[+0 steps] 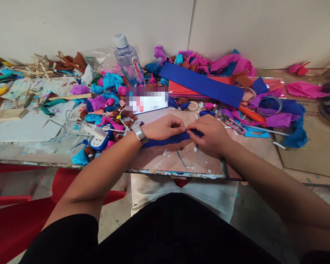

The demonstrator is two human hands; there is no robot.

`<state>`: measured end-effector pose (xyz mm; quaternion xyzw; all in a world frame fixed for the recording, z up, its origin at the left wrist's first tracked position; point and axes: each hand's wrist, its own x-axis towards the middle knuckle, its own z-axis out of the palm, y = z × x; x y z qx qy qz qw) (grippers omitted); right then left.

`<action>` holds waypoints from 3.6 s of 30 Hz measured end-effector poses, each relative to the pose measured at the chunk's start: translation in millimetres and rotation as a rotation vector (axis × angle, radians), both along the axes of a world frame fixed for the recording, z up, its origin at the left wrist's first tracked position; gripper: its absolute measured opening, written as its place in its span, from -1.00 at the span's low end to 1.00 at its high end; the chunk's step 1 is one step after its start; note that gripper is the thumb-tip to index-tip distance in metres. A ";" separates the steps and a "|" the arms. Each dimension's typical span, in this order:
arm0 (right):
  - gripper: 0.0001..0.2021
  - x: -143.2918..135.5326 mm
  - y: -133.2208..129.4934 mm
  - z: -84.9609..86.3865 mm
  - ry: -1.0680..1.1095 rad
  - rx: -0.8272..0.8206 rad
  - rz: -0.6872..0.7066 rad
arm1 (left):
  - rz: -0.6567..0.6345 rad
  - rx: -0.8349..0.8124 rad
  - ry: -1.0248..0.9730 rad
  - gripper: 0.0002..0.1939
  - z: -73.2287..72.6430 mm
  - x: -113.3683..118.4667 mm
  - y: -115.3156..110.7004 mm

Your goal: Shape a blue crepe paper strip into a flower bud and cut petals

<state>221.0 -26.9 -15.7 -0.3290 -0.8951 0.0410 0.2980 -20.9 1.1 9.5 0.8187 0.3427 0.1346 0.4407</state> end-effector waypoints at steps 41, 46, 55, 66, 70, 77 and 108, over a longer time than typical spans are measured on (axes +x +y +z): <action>-0.95 6.0 8.0 1.4 0.213 -0.151 -0.043 | 0.057 0.242 -0.052 -0.64 6.5 7.0 -11.7; -0.94 5.2 6.2 2.6 0.207 -0.174 -0.014 | 0.037 0.180 -0.077 -0.66 5.7 5.3 -10.7; -0.85 4.8 3.8 5.1 0.199 -0.211 -0.005 | 0.077 0.374 0.019 -0.75 8.1 7.4 -16.6; -0.84 8.7 8.7 1.8 0.175 -0.182 -0.044 | 0.072 0.456 0.003 -0.80 14.4 2.3 -13.1; -0.85 8.8 9.8 0.6 0.173 -0.175 -0.051 | 0.065 0.437 0.019 -0.77 17.2 1.4 -12.8; -0.86 6.2 8.2 1.2 0.175 -0.145 -0.070 | 0.058 0.370 0.020 -0.73 15.7 3.3 -15.4; -0.97 2.9 5.5 4.4 0.223 -0.151 -0.085 | 0.041 0.311 0.031 -0.75 18.3 0.2 -13.3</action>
